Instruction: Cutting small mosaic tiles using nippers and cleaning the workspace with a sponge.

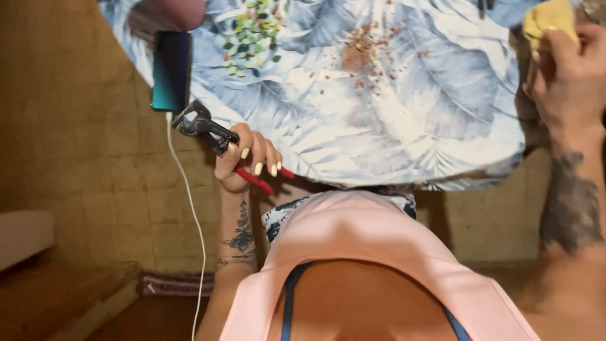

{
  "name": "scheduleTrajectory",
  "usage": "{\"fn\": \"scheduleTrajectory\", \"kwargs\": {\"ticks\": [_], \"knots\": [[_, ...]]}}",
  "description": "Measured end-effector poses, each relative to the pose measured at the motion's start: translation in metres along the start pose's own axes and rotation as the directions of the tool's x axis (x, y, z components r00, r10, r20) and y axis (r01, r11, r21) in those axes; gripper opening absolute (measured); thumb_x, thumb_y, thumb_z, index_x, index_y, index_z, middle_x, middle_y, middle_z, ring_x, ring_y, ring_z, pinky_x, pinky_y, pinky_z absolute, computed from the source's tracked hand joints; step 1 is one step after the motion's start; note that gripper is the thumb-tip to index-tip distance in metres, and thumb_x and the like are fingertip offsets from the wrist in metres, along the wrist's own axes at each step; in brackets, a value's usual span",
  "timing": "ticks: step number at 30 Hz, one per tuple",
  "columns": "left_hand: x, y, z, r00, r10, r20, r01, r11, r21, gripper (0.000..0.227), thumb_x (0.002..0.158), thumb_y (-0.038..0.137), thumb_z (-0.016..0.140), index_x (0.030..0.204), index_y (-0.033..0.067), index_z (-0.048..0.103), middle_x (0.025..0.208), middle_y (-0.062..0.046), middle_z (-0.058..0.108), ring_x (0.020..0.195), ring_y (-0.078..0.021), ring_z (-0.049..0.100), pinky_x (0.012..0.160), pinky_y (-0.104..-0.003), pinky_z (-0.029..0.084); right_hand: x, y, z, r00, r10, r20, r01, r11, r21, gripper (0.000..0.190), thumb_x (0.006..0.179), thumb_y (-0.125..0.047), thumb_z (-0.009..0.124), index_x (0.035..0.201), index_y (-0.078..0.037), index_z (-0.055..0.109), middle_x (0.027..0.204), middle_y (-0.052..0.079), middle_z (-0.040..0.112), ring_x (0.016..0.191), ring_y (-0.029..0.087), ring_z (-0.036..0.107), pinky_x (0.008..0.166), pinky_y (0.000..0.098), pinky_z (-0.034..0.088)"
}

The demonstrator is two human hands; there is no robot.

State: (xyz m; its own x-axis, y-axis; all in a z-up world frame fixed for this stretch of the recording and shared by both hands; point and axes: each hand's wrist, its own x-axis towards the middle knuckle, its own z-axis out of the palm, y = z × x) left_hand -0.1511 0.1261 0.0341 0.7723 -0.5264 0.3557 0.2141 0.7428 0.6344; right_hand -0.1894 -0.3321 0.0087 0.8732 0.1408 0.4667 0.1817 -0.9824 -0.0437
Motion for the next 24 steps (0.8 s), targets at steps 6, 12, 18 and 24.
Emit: {"fn": "scheduleTrajectory", "kwargs": {"ticks": [6, 12, 18, 24], "knots": [[-0.014, 0.016, -0.023, 0.971, -0.01, 0.239, 0.059, 0.977, -0.203, 0.017, 0.087, 0.024, 0.045, 0.076, 0.0118, 0.042, 0.057, -0.003, 0.049, 0.057, -0.0231, 0.054, 0.055, -0.032, 0.045, 0.073, -0.165, -0.078, 0.493, 0.349, 0.797, -0.835, 0.448, 0.32, 0.025, 0.085, -0.03, 0.052, 0.086, -0.005, 0.053, 0.054, 0.012, 0.052, 0.037, 0.018, 0.045, 0.028, 0.0269, 0.032], [-0.014, 0.022, -0.018, 0.991, -0.071, 0.113, 0.088, 0.986, -0.145, 0.021, 0.088, 0.024, 0.043, 0.072, 0.0111, 0.042, 0.058, -0.003, 0.046, 0.056, -0.0226, 0.054, 0.053, -0.031, 0.042, 0.041, -0.21, 0.023, 0.517, -0.853, 0.08, 0.713, 0.48, 0.512, 0.031, 0.088, -0.029, 0.03, 0.11, -0.017, 0.049, 0.125, -0.001, 0.043, 0.066, 0.022, 0.039, 0.058, 0.0337, 0.035], [-0.01, -0.009, -0.065, 0.999, -0.008, 0.041, 0.014, 0.985, -0.174, 0.024, 0.088, 0.028, 0.036, 0.069, 0.0127, 0.036, 0.047, -0.005, 0.042, 0.052, -0.0295, 0.056, 0.059, -0.04, 0.048, 0.095, -0.267, 0.072, 0.812, -0.568, -0.138, 0.572, 0.724, 0.385, 0.024, 0.082, -0.025, 0.041, 0.099, -0.02, 0.057, 0.106, -0.001, 0.054, 0.073, 0.023, 0.043, 0.052, 0.0299, 0.039], [-0.006, -0.018, -0.076, 0.999, -0.05, 0.003, 0.05, 0.983, -0.179, 0.024, 0.088, 0.025, 0.036, 0.069, 0.0112, 0.035, 0.047, -0.007, 0.041, 0.055, -0.0323, 0.057, 0.06, -0.044, 0.048, 0.129, -0.253, 0.083, 0.897, -0.428, -0.108, 0.441, 0.876, 0.194, 0.019, 0.08, -0.024, 0.044, 0.093, -0.021, 0.057, 0.099, -0.006, 0.051, 0.069, 0.018, 0.041, 0.046, 0.0256, 0.04]]}}
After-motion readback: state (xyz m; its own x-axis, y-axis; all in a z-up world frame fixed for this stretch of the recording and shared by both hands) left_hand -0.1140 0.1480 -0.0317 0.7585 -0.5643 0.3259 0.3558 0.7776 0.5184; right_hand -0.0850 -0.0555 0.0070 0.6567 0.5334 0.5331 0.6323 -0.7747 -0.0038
